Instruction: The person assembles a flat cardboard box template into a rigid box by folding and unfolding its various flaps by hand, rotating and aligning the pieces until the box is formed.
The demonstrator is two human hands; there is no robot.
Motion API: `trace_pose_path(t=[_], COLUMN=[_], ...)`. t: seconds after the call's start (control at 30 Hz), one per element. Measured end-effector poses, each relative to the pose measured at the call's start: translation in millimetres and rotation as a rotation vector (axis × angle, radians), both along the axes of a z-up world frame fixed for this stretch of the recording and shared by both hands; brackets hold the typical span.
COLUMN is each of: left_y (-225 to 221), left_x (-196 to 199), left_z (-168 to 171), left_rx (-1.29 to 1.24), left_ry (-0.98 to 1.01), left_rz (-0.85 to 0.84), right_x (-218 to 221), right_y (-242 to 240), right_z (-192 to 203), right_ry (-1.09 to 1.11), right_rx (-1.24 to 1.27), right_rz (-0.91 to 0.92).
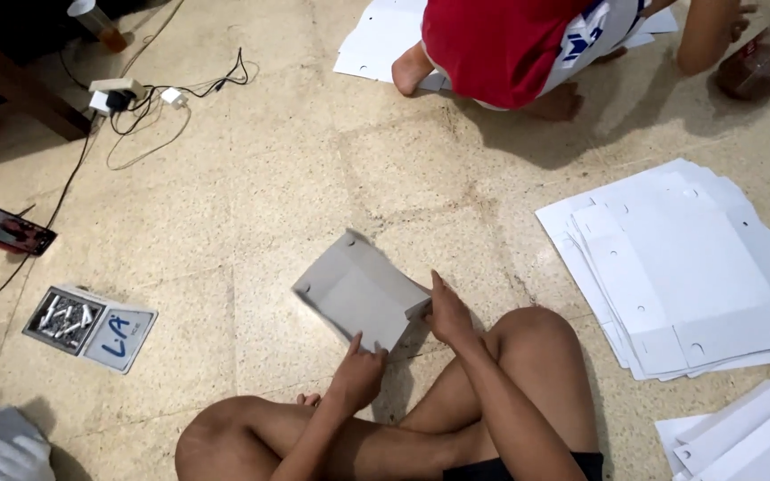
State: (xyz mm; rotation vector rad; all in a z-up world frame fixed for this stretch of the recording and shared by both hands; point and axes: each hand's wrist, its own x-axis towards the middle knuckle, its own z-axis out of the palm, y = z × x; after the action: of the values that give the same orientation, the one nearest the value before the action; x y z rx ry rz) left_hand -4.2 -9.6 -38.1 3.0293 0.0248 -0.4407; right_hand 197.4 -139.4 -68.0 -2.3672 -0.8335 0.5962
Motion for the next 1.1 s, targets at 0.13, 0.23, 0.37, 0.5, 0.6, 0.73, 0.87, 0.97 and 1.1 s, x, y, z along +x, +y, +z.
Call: trace_pose_path(t=[0.13,0.23,0.37,0.5,0.6,0.73,0.87,0.97,1.1], left_y=[-10.3,-19.4,-24.4,-5.6,-9.3,-20.6,-29.5,-28.3,-25.3], left_x=[-14.8,-16.4,4.0,18.4,15.6,14.5,10.4,17.9,15.9], left_z=[-15.2,-18.1,8.4,0.9,-28.0,-2.8,-21.0,-21.5,-3.0], left_rx=[-0.065,-0.184,-0.256,-0.313,-0.275,-0.288,-0.355,-0.353,-0.477], left_ry=[0.034,-0.041,-0.055,-0.058,-0.033,-0.032,-0.085,-0.104,-0.015], left_rz=[0.036,0.101,0.245,0.318,0.292,0.302,0.284,0.253,0.274], right_x=[-5.5,-10.9,-23.5,-34.2,-52.7,-89.2,-107.3,-112.7,-111.3], right_y=[5.8,16.1,14.5,18.1,17.9,11.9,-1.3,-5.2,12.4], right_z=[-19.5,3.5,36.9,56.7,71.1,128.9,142.2,122.7,121.5], right_ry=[0.021,0.049,0.296,0.34,0.541,0.742,0.731,0.573,0.621], right_rx=[0.049,0.061,-0.024,-0.029,-0.093,-0.092,-0.059,-0.051,-0.01], right_rz=[-0.031,-0.013,0.074,0.228,0.172,0.048,-0.164,-0.188,-0.185])
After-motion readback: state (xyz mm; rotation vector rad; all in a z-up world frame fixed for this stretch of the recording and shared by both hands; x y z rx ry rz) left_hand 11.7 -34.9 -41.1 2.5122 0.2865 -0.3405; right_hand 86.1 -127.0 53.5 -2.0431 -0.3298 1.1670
